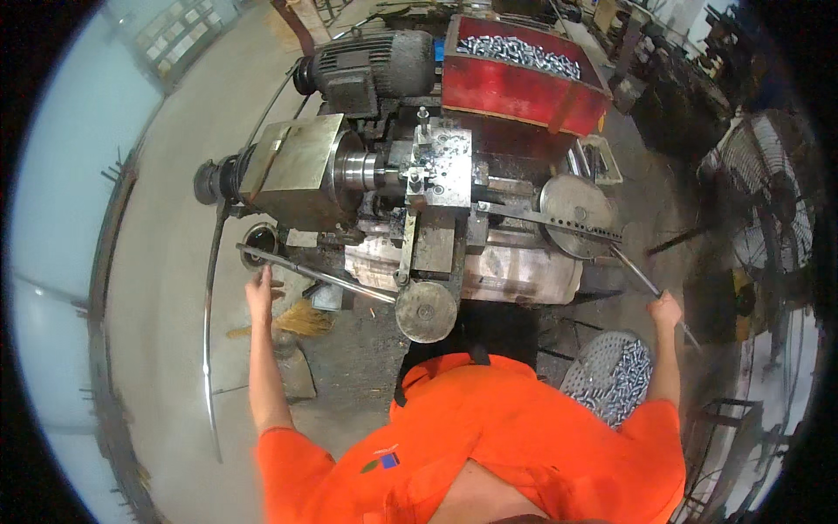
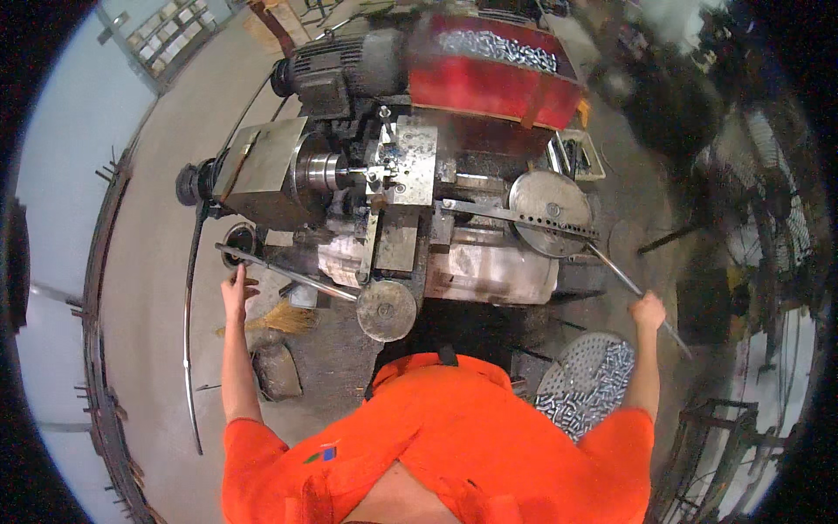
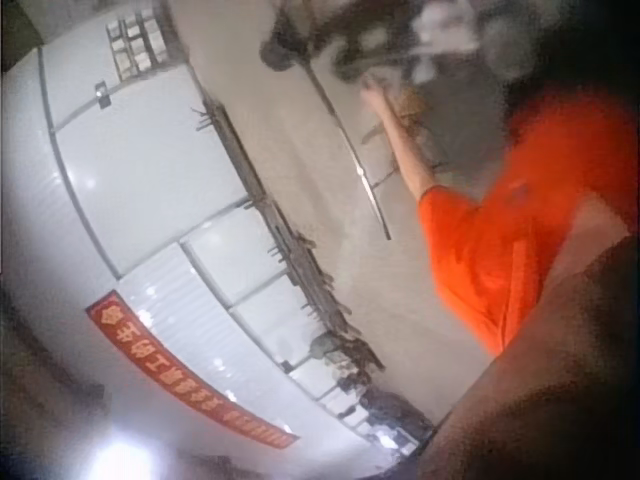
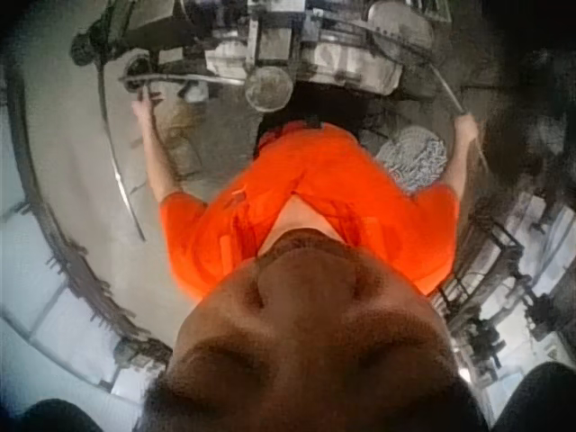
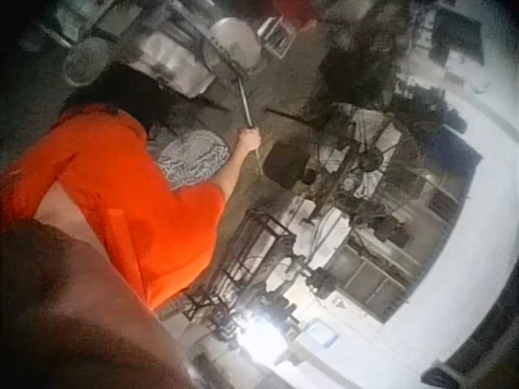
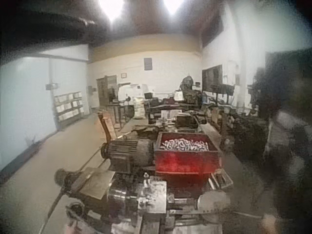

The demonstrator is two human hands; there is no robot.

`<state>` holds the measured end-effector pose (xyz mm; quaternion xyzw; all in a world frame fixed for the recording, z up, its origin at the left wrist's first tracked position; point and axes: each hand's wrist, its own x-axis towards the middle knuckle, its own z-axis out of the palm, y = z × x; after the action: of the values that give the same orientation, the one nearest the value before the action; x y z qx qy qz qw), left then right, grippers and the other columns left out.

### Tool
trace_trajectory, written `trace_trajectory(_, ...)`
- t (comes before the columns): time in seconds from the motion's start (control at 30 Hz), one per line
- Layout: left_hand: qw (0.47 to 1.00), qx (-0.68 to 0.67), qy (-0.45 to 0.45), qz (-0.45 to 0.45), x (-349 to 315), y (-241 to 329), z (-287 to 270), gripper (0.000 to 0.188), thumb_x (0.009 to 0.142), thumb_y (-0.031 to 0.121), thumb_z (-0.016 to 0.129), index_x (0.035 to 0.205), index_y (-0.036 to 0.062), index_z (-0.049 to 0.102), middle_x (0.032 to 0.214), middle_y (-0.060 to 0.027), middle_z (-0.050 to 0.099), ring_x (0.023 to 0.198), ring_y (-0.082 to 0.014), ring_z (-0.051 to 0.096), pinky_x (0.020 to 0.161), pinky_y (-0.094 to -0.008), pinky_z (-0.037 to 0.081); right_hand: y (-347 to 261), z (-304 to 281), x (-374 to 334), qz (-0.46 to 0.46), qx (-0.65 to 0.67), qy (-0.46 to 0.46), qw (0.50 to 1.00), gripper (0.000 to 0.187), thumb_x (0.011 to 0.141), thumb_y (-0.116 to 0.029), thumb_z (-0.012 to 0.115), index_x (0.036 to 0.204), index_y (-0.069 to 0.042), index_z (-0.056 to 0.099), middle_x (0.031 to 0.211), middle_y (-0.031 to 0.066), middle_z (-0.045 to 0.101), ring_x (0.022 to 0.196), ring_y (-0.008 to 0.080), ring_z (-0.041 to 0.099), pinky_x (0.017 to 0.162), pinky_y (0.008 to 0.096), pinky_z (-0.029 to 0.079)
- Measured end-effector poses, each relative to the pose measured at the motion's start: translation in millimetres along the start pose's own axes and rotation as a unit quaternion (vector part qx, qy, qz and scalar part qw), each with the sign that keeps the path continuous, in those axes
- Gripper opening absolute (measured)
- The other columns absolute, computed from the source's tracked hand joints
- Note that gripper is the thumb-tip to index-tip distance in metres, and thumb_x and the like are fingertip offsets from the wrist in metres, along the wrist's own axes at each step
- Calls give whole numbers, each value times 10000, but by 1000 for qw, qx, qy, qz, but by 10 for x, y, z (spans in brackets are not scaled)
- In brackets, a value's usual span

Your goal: The person operates a metal cutting machine by inserting metal rods into the chuck, pulling a lever to cut, and collecting the resulting small metal pieces. The person repeats this process multiple times, placing the cut pieces into a perforated metal basket.

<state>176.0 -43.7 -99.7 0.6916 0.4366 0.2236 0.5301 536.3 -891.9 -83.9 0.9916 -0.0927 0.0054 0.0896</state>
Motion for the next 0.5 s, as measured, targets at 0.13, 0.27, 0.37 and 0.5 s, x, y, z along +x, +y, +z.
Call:
trace_trajectory(0.13, 995, -77, 1, -68, -262, 680, 455, 437, 865, 358, 572, 969, -64, 519, 690, -159, 613, 489, -227, 609, 439, -307, 513, -134, -114, -1042, -66, 53, -61, 995, 403, 562, -277, 675, 882, -45, 593, 846, 183, 635, 801, 358, 619, 717, 465, 496)
trace_trajectory(0.27, 989, -123, 86, -18, -174, 472, 743, 306, 849, 231, 542, 951, -54, 497, 756, -161, 602, 546, -249, 618, 443, -336, 540, -531, -44, -1934, -33, 370, -139, 918, 344, 597, -217, 617, 878, -19, 625, 717, 160, 612, 638, 289, 574, 611, 368, 458)
trace_trajectory(0.37, 989, -114, 95, -22, -22, 337, 708, 289, 842, 199, 535, 965, -58, 489, 808, -163, 598, 575, -257, 620, 464, -358, 559, -773, 324, -2286, -20, 531, -131, 837, 267, 627, -160, 586, 850, -16, 620, 685, 130, 577, 607, 244, 538, 563, 334, 424)
trace_trajectory(0.5, 993, -64, 99, -13, -50, 381, 693, 378, 868, 257, 526, 1046, -68, 451, 720, -111, 574, 534, -225, 600, 462, -365, 543, -934, 10, -2365, -135, 493, -57, 858, 252, 659, -115, 559, 879, 5, 589, 619, -11, 477, 581, 96, 443, 507, 252, 347)
